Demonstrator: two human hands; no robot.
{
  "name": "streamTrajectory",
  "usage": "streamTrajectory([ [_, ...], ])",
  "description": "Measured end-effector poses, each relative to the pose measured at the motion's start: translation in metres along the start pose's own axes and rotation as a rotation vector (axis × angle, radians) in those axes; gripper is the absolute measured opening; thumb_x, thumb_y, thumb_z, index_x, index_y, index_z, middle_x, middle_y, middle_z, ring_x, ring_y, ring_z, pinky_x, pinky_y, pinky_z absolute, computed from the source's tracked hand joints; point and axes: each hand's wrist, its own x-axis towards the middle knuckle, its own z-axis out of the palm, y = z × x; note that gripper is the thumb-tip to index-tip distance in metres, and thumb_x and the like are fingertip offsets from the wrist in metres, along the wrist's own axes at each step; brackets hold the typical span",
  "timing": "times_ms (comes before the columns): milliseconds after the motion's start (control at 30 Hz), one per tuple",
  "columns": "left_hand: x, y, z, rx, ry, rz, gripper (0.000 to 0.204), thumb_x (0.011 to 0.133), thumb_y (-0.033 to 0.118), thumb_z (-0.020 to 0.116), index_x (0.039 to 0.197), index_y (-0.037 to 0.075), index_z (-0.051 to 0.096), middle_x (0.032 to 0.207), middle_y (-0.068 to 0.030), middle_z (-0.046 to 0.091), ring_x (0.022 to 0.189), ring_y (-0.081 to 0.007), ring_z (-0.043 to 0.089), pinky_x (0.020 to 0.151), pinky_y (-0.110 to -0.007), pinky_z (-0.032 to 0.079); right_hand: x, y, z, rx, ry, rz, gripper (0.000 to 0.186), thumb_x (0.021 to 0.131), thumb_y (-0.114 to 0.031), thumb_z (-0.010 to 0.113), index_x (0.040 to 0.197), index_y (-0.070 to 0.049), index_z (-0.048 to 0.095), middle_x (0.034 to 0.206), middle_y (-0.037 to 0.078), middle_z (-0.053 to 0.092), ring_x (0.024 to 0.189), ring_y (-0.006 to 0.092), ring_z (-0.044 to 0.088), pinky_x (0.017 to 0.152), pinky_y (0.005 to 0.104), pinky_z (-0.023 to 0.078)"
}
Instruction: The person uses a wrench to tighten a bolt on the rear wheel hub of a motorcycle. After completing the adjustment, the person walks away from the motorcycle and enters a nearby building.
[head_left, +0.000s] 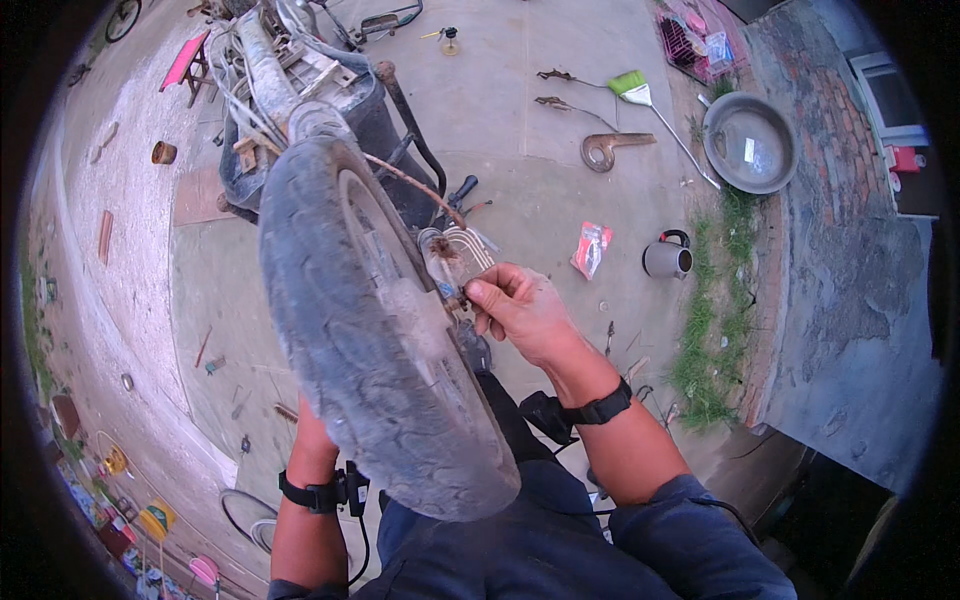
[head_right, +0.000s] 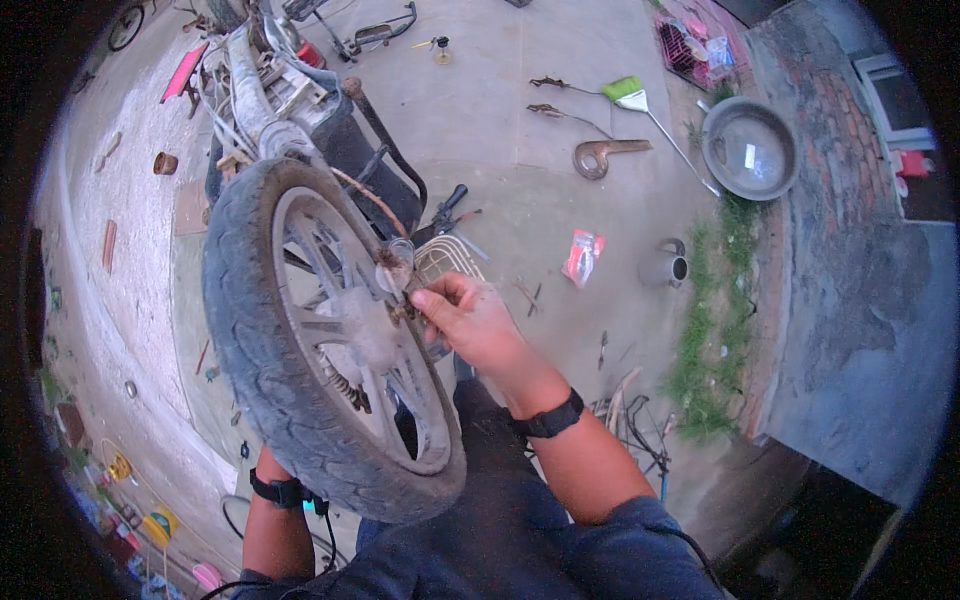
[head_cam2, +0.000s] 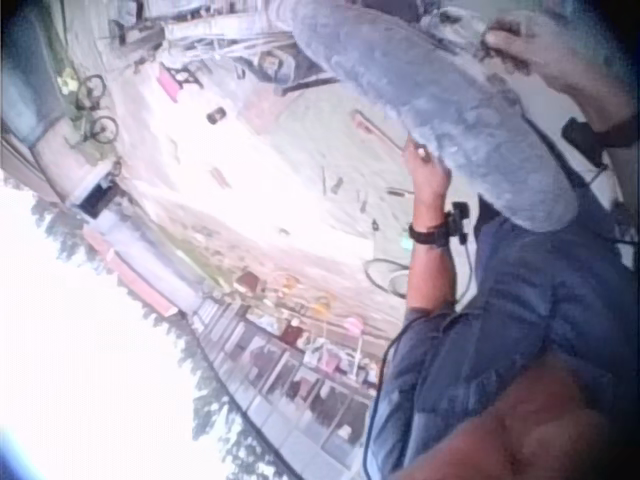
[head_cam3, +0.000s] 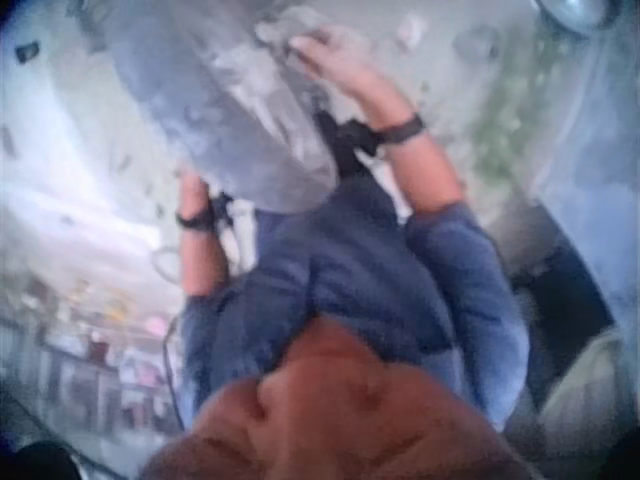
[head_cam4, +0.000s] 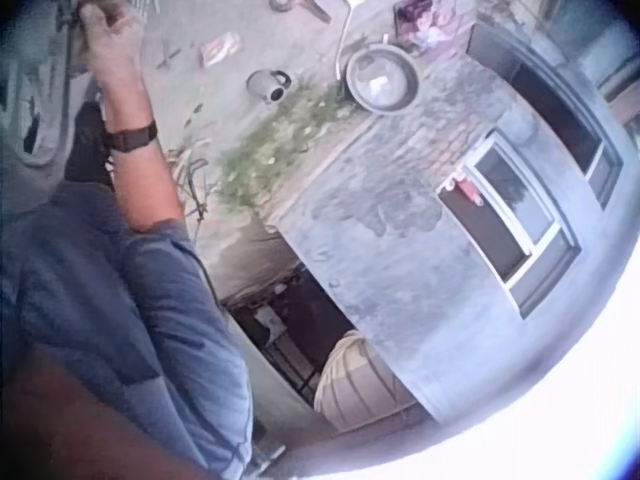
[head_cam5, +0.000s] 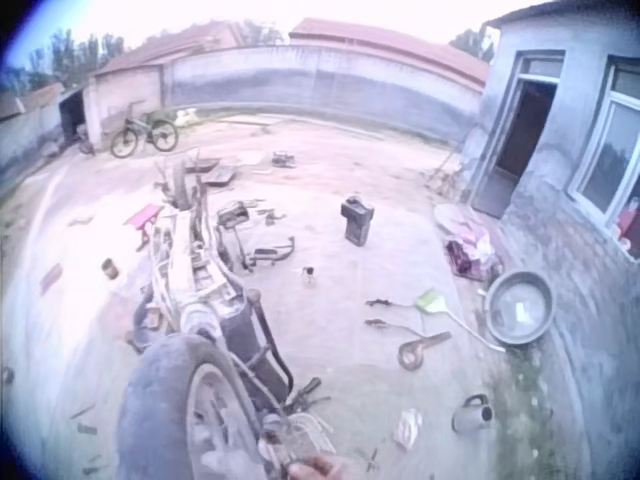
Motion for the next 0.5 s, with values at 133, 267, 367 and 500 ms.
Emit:
streamTrajectory([
  [133,-0.007,-0.01,0.003,-0.183,0.199,-0.252,0.033,0.091,0.026,0.061,0.113,0.002,0.06,0.098,-0.0072,0.063,0.087,-0.0169,0.059,0.078,-0.031,0.046,-0.002,-0.003,0.003,0.084,-0.011,0.007,0.025,0.094,-0.025,0.065,0.097,0.0,0.062,0.073,0.002,0.061,0.057,0.0068,0.056,0.047,0.0193,0.041],
  [267,-0.004,0.024,0.036,0.407,0.226,-0.135,0.035,0.102,0.04,0.048,0.095,0.008,0.06,0.066,0.0034,0.05,0.058,-0.0081,0.045,0.053,-0.024,0.033,-0.001,0.001,0.0,0.152,-0.025,0.005,0.026,0.093,-0.025,0.066,0.097,0.0,0.061,0.072,0.002,0.06,0.057,0.0068,0.056,0.048,0.0194,0.042],
  [367,-0.002,0.01,0.039,0.395,0.273,0.013,0.036,0.102,0.041,0.047,0.097,0.008,0.06,0.067,0.0033,0.05,0.057,-0.0073,0.044,0.051,-0.023,0.031,0.001,0.001,0.001,0.162,-0.054,-0.009,0.025,0.094,-0.024,0.066,0.098,0.0,0.061,0.074,0.002,0.061,0.057,0.0073,0.057,0.049,0.0197,0.043],
  [500,-0.007,0.042,0.048,0.456,0.266,-0.119,0.038,0.102,0.042,0.047,0.095,0.007,0.061,0.064,0.0037,0.048,0.055,-0.0072,0.042,0.051,-0.023,0.031,0.004,0.002,-0.004,0.184,-0.107,-0.04,0.023,0.094,-0.022,0.065,0.1,0.0,0.061,0.078,0.003,0.061,0.061,0.0082,0.058,0.053,0.0213,0.046],
])
